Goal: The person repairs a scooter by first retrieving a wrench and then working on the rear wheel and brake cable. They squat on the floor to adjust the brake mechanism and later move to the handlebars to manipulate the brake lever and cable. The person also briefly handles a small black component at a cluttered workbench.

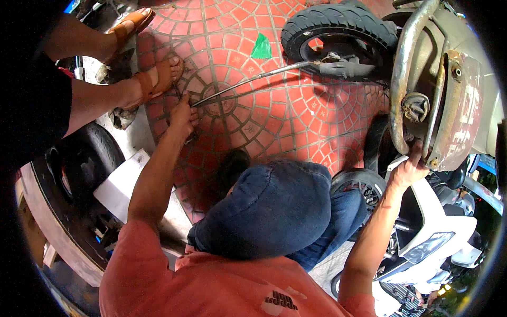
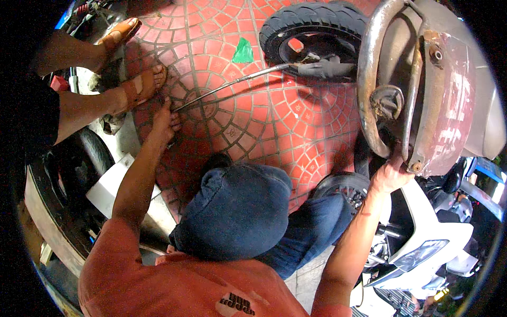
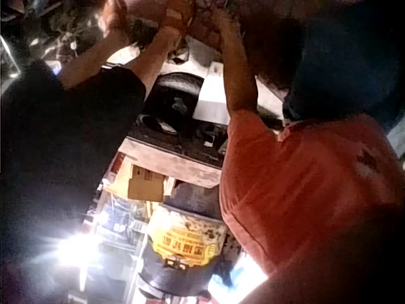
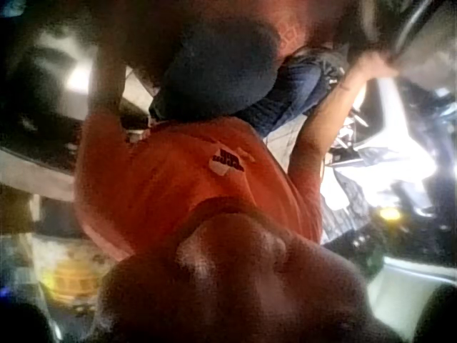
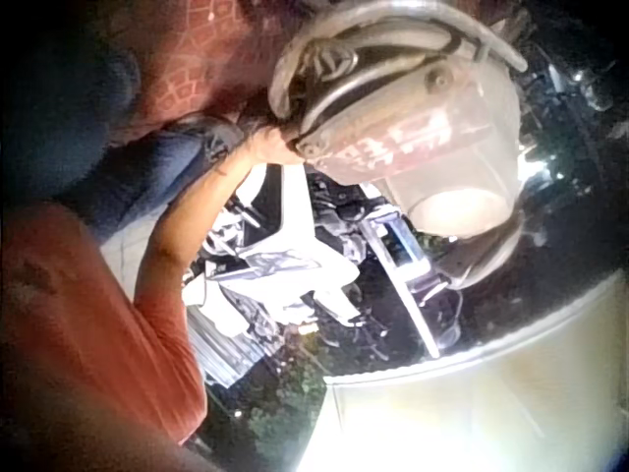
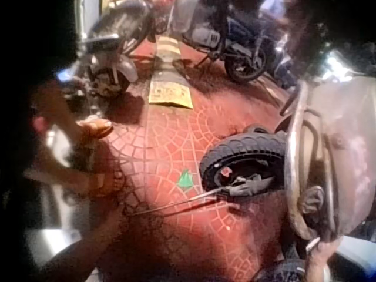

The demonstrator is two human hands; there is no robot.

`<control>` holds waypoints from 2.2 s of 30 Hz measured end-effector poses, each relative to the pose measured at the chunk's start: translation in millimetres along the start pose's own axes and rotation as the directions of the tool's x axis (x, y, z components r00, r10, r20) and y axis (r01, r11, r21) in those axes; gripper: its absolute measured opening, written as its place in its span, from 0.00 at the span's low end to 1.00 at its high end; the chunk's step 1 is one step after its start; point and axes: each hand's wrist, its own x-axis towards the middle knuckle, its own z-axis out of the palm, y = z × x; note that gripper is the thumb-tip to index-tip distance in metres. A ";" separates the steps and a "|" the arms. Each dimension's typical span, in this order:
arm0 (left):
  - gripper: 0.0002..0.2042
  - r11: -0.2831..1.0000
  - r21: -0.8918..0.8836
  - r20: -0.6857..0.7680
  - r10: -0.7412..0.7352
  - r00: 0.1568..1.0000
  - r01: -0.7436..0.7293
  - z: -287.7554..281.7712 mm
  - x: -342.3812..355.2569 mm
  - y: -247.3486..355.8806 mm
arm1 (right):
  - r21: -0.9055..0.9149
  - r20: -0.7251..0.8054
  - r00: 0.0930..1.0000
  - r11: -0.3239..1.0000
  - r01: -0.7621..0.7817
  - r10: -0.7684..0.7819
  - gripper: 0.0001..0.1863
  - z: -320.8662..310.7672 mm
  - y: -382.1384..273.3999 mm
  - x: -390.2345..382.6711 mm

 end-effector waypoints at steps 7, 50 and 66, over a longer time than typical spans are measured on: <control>0.17 0.997 -0.031 0.054 -0.064 0.996 0.066 14.2 1.6 4.9 | 0.104 -0.060 0.997 0.994 -0.043 0.049 0.16 -0.1 8.4 -2.1; 0.23 -0.151 0.952 0.295 0.689 0.662 -0.268 45.2 61.9 92.8 | 0.274 0.830 0.080 -0.280 -0.920 0.551 0.09 338.0 12.4 -100.8; 0.15 -0.421 0.889 0.448 0.711 0.542 -0.181 50.2 51.9 80.0 | 0.302 0.852 0.182 -0.177 -0.937 0.491 0.09 342.1 31.1 -100.3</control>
